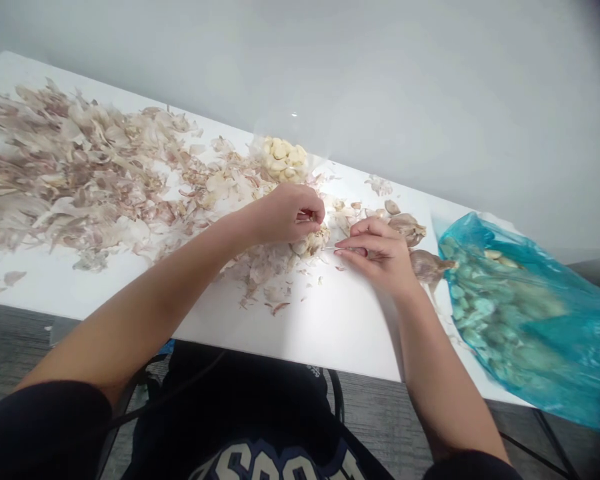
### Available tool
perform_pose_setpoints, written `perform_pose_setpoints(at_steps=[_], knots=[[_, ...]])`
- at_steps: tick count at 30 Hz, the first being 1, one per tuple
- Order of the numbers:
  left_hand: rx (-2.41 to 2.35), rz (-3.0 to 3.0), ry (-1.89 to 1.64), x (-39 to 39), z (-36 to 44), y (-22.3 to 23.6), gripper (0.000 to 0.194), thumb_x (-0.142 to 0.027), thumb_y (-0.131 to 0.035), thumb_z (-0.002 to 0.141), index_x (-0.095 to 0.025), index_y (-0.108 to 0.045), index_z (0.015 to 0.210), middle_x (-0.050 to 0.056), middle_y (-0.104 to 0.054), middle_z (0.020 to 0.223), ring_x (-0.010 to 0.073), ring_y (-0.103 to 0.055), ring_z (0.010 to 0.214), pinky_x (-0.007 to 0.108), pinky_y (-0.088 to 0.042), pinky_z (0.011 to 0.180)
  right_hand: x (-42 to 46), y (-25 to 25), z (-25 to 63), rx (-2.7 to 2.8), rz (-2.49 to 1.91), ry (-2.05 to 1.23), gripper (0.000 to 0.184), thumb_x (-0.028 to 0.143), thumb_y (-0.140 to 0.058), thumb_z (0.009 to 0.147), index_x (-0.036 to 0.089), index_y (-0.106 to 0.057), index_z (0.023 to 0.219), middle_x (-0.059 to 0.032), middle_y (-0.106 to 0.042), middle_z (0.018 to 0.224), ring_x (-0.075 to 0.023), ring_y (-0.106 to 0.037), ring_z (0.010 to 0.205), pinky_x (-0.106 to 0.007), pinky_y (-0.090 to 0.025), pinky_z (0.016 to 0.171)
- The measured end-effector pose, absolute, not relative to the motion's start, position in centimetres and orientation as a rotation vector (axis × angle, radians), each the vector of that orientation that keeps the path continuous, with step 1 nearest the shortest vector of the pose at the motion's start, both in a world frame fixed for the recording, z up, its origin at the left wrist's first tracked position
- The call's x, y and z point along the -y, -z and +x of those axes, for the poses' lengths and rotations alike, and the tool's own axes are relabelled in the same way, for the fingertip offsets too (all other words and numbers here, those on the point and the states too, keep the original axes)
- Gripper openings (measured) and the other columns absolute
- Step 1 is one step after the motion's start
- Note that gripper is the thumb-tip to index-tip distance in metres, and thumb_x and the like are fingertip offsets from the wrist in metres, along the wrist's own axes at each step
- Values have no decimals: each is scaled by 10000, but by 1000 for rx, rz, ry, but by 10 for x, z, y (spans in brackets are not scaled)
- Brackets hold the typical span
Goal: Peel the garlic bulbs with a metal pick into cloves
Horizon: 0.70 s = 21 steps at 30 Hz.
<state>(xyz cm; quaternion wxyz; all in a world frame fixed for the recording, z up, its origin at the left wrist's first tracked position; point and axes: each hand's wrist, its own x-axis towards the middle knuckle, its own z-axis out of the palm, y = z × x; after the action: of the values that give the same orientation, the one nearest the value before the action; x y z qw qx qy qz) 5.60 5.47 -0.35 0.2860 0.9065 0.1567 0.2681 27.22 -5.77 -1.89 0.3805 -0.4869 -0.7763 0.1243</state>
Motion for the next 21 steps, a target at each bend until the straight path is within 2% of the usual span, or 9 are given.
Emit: perform_pose_setpoints(at_steps=[5,10,21], knots=[[-419,2428,-738,-55,56,3,92,-132,-607,805,-148,-677,746,33,-699,764,119,-591,709,244,-440,689,64,12,267,2117,-1126,1,68,194,-704,825,215,-739,880,-27,-598,849,-81,-540,660,-242,-449,573],[-439,2429,-750,-55,56,3,101,-136,-614,795,-156,-675,717,22,-693,740,118,-595,702,237,-443,687,76,3,258,2228,-1174,249,106,155,-655,855,210,-691,938,-36,-598,847,-97,-526,679,-256,-459,610],[-457,2408,-750,-55,55,2,97,-141,-620,783,-161,-679,709,17,-693,733,120,-604,700,235,-449,675,88,-11,236,2349,-1272,607,108,107,-603,881,188,-619,951,-49,-657,850,-130,-480,676,-303,-380,632]])
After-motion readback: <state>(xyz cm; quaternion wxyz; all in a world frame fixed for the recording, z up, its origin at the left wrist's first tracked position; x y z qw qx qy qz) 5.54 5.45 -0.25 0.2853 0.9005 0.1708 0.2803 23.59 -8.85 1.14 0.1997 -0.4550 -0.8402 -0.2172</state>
